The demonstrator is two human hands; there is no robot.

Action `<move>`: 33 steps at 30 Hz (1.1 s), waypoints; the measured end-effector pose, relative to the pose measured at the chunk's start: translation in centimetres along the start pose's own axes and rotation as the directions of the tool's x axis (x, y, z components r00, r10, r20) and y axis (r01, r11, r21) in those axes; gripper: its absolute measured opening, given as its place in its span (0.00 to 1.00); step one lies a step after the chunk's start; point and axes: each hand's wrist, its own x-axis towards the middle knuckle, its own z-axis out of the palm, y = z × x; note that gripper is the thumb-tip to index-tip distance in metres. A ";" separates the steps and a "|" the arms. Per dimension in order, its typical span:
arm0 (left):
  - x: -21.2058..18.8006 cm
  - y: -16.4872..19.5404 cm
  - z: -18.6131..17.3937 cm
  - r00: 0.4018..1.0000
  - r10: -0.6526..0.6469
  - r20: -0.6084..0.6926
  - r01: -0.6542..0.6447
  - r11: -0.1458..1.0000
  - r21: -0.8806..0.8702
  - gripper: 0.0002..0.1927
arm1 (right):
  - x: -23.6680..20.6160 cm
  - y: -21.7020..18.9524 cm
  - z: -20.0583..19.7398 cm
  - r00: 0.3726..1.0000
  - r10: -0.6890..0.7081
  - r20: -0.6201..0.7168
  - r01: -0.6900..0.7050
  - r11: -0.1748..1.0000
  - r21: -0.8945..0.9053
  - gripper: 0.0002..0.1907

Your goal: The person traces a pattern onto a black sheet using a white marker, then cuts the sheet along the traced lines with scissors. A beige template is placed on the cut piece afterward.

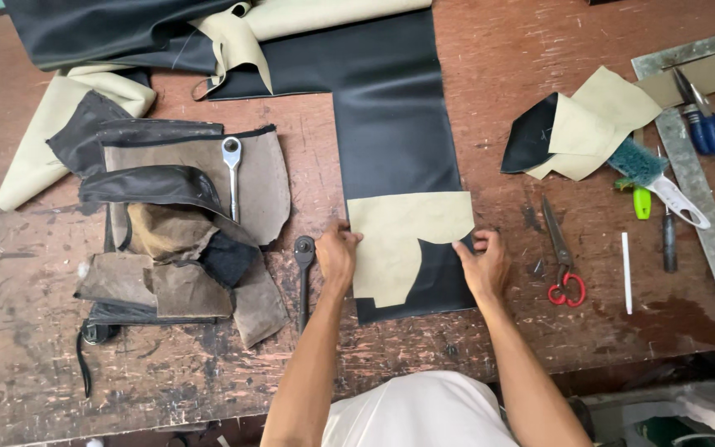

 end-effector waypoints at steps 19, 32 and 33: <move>0.9 -5.3 1.1 0.996 0.084 0.015 -0.083 0.993 -0.081 0.25 | 1.8 -3.0 -1.4 0.985 0.173 0.019 -0.171 0.983 -0.070 0.42; 1.2 -5.8 0.6 0.995 0.026 0.094 -0.016 0.994 -0.110 0.26 | 1.1 -4.1 -1.7 0.980 0.195 0.030 -0.193 0.979 -0.061 0.44; 1.2 -5.7 0.6 0.995 0.018 0.098 -0.009 0.995 -0.097 0.26 | 1.1 -4.2 -1.8 0.980 0.197 0.035 -0.195 0.979 -0.053 0.44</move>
